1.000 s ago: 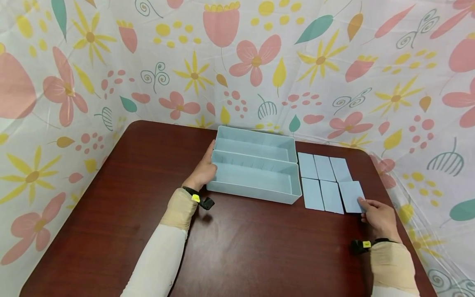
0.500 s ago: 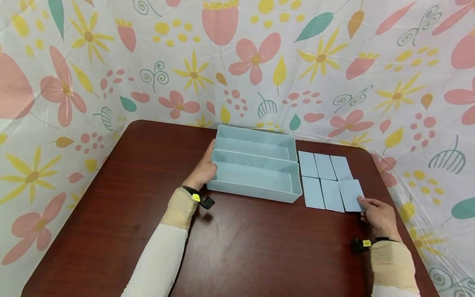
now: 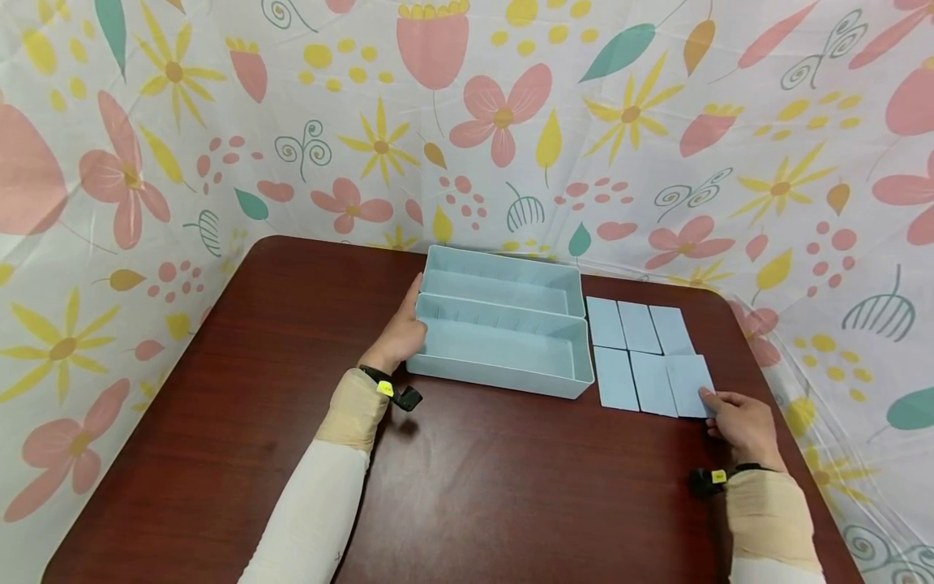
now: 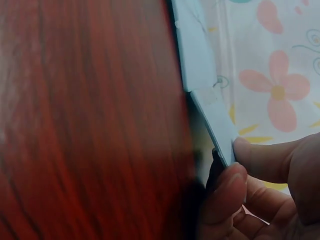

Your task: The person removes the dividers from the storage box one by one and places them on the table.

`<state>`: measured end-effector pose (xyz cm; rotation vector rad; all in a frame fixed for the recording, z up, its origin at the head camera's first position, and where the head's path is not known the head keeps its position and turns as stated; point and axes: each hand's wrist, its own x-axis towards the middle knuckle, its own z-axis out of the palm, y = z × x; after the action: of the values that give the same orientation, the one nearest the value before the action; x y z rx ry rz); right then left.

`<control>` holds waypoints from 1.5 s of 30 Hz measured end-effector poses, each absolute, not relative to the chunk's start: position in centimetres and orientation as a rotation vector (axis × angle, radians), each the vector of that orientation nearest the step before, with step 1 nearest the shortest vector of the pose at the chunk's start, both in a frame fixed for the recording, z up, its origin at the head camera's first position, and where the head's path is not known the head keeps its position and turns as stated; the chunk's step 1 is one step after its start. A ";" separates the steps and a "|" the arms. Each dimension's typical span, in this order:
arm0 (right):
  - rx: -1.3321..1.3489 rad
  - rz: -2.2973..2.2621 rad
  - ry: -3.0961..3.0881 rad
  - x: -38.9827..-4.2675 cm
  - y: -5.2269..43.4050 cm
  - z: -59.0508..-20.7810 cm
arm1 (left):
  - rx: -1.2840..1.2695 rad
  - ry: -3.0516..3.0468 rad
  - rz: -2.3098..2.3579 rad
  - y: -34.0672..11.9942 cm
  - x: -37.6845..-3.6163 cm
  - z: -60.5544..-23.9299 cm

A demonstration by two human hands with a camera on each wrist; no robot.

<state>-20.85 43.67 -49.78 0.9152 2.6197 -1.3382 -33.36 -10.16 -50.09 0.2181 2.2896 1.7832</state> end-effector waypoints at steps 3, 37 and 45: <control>0.914 -1.267 2.667 -20.9 43.6 -49.9 | 0.217 2.293 1.778 -10.2 -33.4 -50.1; 0.865 -0.770 2.890 -21.4 43.7 -49.5 | 0.221 2.262 1.798 -10.3 -33.5 -50.1; 0.887 -0.774 2.906 -21.5 43.3 -49.5 | 0.216 2.265 1.789 -10.3 -33.2 -49.8</control>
<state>-21.46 43.34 -49.47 0.8871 2.9058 -0.7737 -33.21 -10.26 -49.78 0.2155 2.2650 1.7888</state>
